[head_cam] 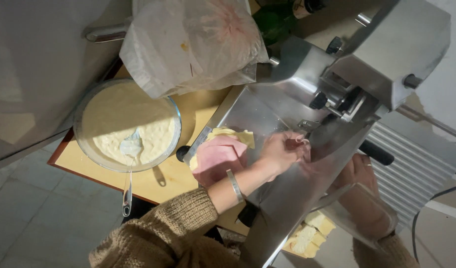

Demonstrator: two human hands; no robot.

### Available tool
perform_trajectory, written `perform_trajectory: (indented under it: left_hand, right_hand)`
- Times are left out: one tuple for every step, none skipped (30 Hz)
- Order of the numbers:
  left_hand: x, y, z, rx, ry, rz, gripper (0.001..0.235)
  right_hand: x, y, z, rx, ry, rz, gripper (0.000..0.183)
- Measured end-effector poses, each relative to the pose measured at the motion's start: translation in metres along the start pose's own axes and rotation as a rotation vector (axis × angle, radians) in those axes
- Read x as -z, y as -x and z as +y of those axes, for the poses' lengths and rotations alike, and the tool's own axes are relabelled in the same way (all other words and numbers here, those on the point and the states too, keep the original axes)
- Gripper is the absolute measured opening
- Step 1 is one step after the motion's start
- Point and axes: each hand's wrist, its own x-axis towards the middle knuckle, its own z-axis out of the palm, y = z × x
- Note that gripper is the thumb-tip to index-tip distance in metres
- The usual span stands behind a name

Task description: The person unwraps a package of sliced ham and uses a manual meat slicer to cut the ham into smaller pieces. The person repeatedly feeds the ham through the slicer and collects the cut pieces.

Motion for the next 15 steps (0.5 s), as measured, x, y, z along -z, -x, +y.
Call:
perform_trajectory:
  left_hand:
    - [0.0,0.002,0.008,-0.012,-0.029,0.021,0.027]
    - [0.0,0.0,0.004,-0.013,-0.029,0.023,0.027]
    - [0.0,-0.003,0.001,-0.028,-0.034,0.031,0.025]
    - [0.0,-0.005,-0.003,-0.043,-0.038,0.04,0.024]
    - [0.0,-0.005,-0.002,-0.042,-0.037,0.043,0.024]
    - [0.0,-0.006,0.0,-0.036,-0.016,0.052,0.023]
    - [-0.001,-0.007,0.001,-0.03,0.006,0.061,0.023]
    - [-0.001,-0.005,0.009,-0.03,0.007,0.064,0.023]
    - [-0.001,-0.003,0.017,-0.006,-0.019,0.096,0.025]
    - [-0.001,-0.001,0.025,0.02,-0.044,0.128,0.028]
    - [0.0,-0.005,0.021,0.02,-0.042,0.131,0.028]
    - [0.001,-0.009,0.016,0.001,-0.084,0.164,0.029]
    - [0.002,-0.014,0.011,-0.017,-0.126,0.197,0.031]
    - [0.004,-0.015,0.012,-0.017,-0.126,0.197,0.031]
    - [0.007,-0.016,0.012,-0.06,-0.199,0.232,0.031]
  right_hand:
    - [0.001,-0.003,0.002,0.074,-0.048,0.067,0.067]
    - [-0.002,-0.004,0.004,0.075,-0.048,0.067,0.067]
    - [-0.004,-0.006,0.007,0.03,-0.026,0.076,0.065]
    - [-0.007,-0.007,0.009,-0.014,-0.004,0.084,0.062]
    - [-0.011,-0.007,0.017,-0.012,-0.006,0.083,0.062]
    - [-0.014,-0.008,0.026,-0.011,0.046,0.022,0.063]
    - [-0.018,-0.008,0.035,-0.01,0.097,-0.038,0.065]
    - [-0.021,-0.007,0.041,-0.007,0.097,-0.039,0.065]
    - [-0.025,-0.007,0.046,0.055,0.193,-0.05,0.06]
    - [-0.029,-0.007,0.052,0.116,0.289,-0.062,0.055]
    - [-0.024,-0.009,0.048,0.119,0.289,-0.063,0.055]
    - [-0.02,-0.012,0.045,0.07,0.198,-0.059,0.061]
    - [-0.015,-0.013,0.041,0.02,0.107,-0.056,0.068]
    - [-0.013,-0.017,0.04,0.02,0.107,-0.056,0.068]
    - [-0.011,-0.02,0.039,0.097,0.168,-0.035,0.065]
